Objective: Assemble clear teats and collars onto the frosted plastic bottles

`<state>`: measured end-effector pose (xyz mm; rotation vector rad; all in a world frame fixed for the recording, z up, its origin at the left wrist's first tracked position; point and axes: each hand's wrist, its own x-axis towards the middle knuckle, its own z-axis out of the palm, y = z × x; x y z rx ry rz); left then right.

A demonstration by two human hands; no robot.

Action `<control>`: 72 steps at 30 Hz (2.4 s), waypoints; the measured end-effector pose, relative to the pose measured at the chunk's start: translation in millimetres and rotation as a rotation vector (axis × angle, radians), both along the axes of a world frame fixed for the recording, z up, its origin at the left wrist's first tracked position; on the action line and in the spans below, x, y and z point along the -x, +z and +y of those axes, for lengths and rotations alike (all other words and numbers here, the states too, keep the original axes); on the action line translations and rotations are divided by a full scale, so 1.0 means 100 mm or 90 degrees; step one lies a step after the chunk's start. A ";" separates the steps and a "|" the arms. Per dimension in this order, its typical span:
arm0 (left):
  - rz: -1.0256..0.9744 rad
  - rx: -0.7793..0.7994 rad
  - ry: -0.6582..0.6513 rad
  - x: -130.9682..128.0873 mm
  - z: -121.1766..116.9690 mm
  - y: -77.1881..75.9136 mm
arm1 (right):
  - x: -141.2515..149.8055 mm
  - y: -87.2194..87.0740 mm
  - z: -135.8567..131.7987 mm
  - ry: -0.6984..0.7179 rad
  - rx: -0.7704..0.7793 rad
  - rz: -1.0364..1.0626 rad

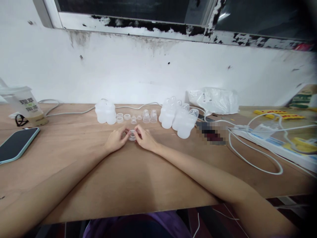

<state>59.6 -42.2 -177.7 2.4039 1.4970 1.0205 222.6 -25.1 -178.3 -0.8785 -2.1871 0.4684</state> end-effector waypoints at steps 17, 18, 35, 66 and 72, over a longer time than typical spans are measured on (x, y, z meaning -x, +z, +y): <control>-0.014 -0.005 -0.014 0.01 -0.01 0.00 | 0.01 0.00 -0.03 0.023 -0.032 -0.005; -0.019 -0.002 -0.017 0.01 -0.01 0.00 | 0.01 0.00 -0.03 0.024 -0.034 -0.007; 0.042 -0.014 -0.008 0.00 -0.05 0.02 | -0.03 0.01 0.00 0.019 -0.083 -0.101; -0.008 0.008 -0.007 -0.03 0.06 -0.05 | 0.00 -0.05 0.01 -0.001 -0.126 -0.098; -0.016 -0.019 -0.003 -0.04 -0.01 0.01 | 0.00 -0.04 0.03 0.018 -0.115 -0.069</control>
